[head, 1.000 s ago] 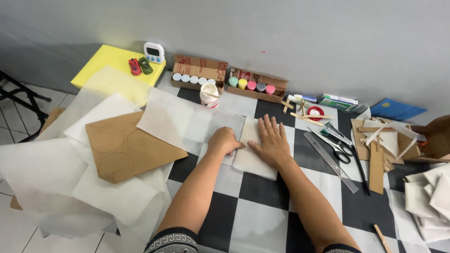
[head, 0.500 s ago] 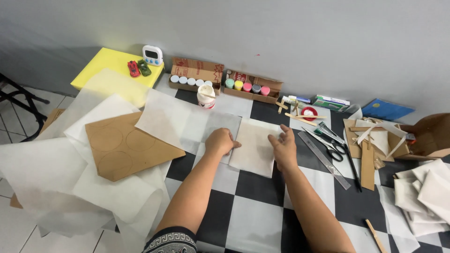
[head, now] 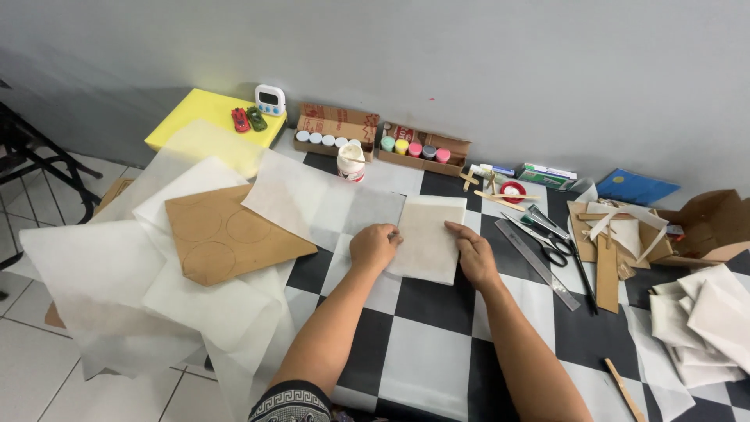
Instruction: Applying glue to a cardboard piece, folding and securing paper over it, and using a ruler and pen to measure and mark the assembly.
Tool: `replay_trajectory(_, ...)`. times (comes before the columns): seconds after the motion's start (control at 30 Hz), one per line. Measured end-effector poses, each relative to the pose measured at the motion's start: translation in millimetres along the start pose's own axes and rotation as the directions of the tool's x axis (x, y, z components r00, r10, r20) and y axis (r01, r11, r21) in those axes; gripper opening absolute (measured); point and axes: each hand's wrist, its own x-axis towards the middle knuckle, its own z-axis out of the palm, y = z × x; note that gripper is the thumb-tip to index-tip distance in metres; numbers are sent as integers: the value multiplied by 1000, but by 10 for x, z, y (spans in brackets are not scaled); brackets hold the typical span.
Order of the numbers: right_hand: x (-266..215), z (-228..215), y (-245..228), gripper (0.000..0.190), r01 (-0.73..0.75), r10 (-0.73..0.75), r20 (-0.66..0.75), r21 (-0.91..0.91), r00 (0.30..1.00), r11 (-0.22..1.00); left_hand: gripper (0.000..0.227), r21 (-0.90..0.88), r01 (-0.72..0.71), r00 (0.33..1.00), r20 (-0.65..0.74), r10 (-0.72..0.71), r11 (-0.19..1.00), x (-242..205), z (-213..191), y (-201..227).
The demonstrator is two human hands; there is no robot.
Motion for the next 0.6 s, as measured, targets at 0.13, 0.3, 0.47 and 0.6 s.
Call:
replay_trajectory(0.13, -88, -188, -122, 53, -27, 0, 172, 154, 985, 988, 27, -5, -24, 1000, 20, 24, 1000, 5, -9, -34)
replay_trajectory(0.3, -77, -156, 27, 52, 413, -489, 93, -683, 867, 603, 31, 15, -113, 993, 21, 113, 993, -99, -61, 12)
replay_trajectory(0.47, 19, -122, 234, 33, 597, -770, 297, -791, 564, 132, 36, 91, -136, 991, 23, 135, 987, -315, -204, 137)
replay_trajectory(0.6, -486, 145, -58, 14, 727, -483, 593, -672, 644, 144, 28, 243, -184, 982, -4, 190, 953, -383, -269, 209)
